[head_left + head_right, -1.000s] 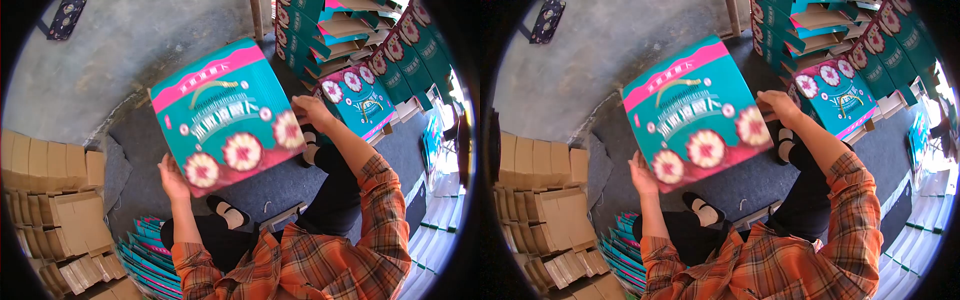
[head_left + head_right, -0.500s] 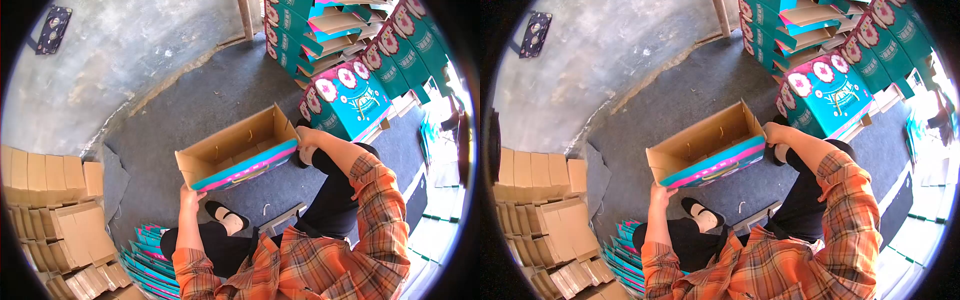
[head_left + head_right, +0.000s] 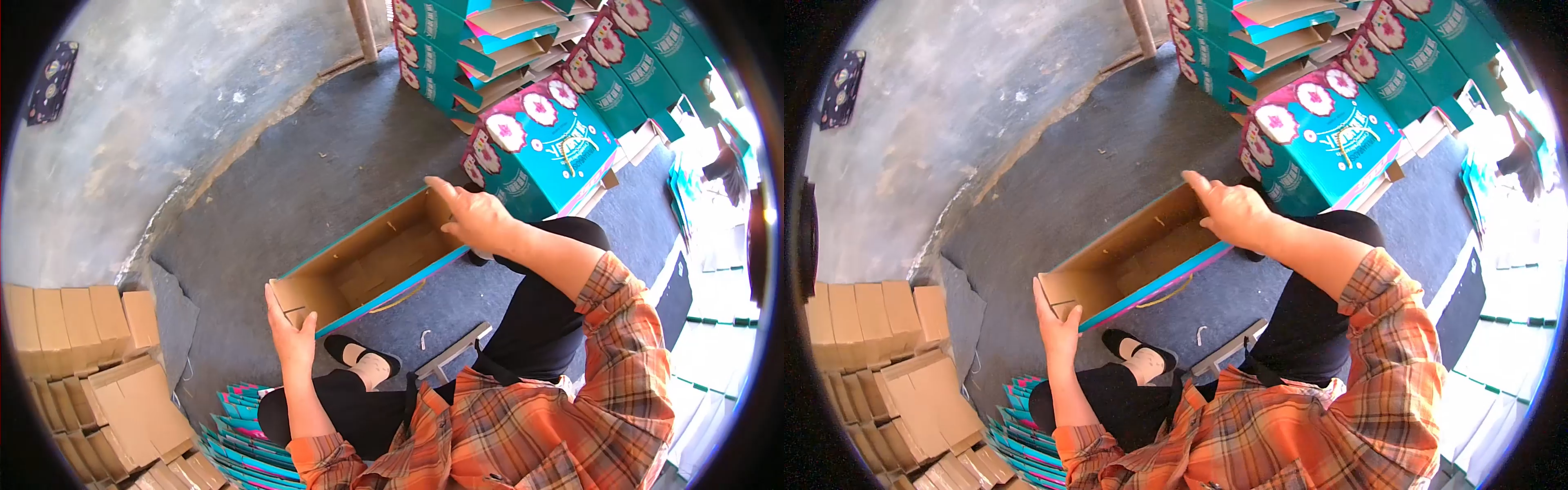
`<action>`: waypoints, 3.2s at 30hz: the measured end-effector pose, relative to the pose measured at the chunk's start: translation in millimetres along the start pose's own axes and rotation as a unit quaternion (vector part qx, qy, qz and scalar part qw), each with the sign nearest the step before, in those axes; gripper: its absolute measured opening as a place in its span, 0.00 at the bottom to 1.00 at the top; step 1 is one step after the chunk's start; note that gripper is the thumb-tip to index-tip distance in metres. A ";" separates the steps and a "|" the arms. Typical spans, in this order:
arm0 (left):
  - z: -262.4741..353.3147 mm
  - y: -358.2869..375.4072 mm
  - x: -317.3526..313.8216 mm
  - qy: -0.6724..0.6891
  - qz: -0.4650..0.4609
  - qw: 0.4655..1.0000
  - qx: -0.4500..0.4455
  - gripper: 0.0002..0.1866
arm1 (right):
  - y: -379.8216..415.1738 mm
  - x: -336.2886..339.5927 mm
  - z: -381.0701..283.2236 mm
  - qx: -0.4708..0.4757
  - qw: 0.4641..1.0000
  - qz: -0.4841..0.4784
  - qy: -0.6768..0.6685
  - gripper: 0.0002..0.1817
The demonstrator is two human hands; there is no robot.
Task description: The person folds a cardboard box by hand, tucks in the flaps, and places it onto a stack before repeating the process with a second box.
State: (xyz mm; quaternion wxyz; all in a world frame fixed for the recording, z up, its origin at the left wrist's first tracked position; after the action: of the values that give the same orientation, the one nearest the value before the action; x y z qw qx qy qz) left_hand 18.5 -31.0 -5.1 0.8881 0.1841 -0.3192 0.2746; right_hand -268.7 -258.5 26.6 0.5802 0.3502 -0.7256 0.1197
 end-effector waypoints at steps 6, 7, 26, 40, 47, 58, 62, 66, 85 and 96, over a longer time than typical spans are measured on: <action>15.0 3.7 1.2 -0.127 -0.077 0.988 -0.034 0.52 | -12.6 -16.9 2.9 0.006 0.998 -0.034 0.051 0.44; 18.4 2.5 1.9 -0.144 -0.090 0.985 -0.038 0.53 | -16.0 -17.4 1.3 -0.012 0.997 -0.057 0.051 0.43; 21.4 -0.4 -3.4 -0.170 -0.113 0.977 -0.054 0.62 | -33.9 -26.2 -9.7 0.052 0.989 -0.042 0.135 0.33; 25.8 -1.6 1.7 -0.146 -0.104 0.984 0.025 0.57 | -39.7 -25.2 -12.2 0.013 0.985 -0.087 0.147 0.39; 19.5 2.3 0.9 -0.194 -0.118 0.974 0.024 0.62 | -45.8 -21.9 -5.9 -0.004 0.995 -0.068 0.074 0.38; 26.9 -8.9 -4.1 -0.213 -0.107 0.971 0.007 0.62 | -47.0 -25.5 -9.0 0.022 0.992 -0.052 0.113 0.42; 36.2 -6.0 -19.7 -0.227 -0.162 0.960 0.029 0.61 | -49.5 -28.9 1.9 0.044 0.997 -0.020 0.062 0.42; 29.6 -10.5 -19.0 -0.162 -0.148 0.975 0.035 0.60 | -40.6 -19.7 -3.9 0.043 0.998 -0.044 -0.027 0.36; -11.5 -14.9 -39.8 0.087 -0.277 0.953 0.085 0.58 | -54.4 -53.3 10.2 0.032 0.880 -0.267 -0.391 0.33; -25.1 -22.3 -44.5 0.046 -0.224 0.971 0.071 0.37 | -76.4 -55.6 16.8 -0.051 0.940 -0.115 -0.317 0.22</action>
State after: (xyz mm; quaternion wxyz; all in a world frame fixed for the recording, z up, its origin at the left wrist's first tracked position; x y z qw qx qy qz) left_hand 14.9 -52.2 -56.5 0.9254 0.3009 -0.2083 0.0987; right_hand -227.4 -303.1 -47.7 0.3467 0.4211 -0.8318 -0.1028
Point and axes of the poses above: each hand's wrist, its own y-axis away from the middle knuckle, its own x-axis out of the back of the hand, z = x × y, the point moved 5 cm from there along -y, towards the middle knuckle, and after that the axes turned 5 degrees about -z, right-handed, at the moved point
